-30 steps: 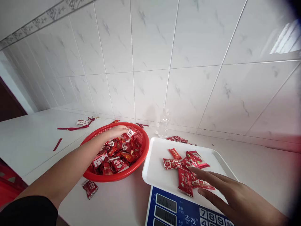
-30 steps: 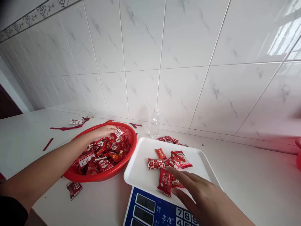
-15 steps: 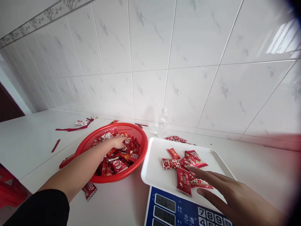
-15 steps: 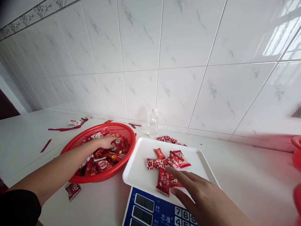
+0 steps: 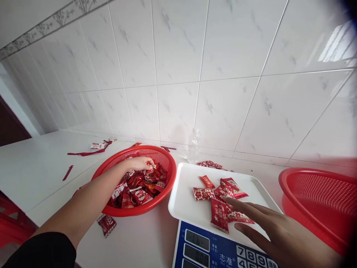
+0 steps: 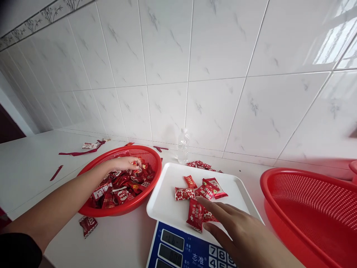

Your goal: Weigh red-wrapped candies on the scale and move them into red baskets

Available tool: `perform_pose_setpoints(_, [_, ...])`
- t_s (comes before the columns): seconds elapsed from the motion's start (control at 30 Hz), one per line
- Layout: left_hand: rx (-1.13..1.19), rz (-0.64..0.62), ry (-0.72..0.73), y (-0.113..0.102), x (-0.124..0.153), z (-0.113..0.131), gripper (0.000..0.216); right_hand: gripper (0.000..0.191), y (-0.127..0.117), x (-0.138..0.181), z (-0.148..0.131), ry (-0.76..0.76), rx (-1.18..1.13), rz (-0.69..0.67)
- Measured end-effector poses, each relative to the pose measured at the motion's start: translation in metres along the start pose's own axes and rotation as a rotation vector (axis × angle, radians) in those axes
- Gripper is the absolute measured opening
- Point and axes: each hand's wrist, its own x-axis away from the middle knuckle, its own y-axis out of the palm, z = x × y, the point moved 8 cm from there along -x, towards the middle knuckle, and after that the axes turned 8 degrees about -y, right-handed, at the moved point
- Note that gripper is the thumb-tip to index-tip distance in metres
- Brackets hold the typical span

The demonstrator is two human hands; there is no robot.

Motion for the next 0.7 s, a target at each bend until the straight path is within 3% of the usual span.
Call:
perform_pose_setpoints(0.23, [-0.113,0.189,-0.021,-0.007,-0.003,0.008,0.033,0.042,-0.006,-0.002,-0.006,-0.057,-0.003,0.069])
perform_pose_setpoints(0.47, [-0.296,0.211,0.173,0.012,0.003,0.038,0.034,0.042,-0.014,0.000,0.006,0.128,-0.093,-0.061])
perform_pose_setpoints(0.57, [-0.326,0.341,0.292,0.003,0.028,0.063,0.043,0.043,-0.010,-0.004,0.009,0.220,-0.159,-0.160])
perform_pose_setpoints(0.7, [-0.207,0.657,0.480,-0.007,0.102,0.097,0.037,0.052,0.009,-0.015,0.001,0.255,-0.270,-0.301])
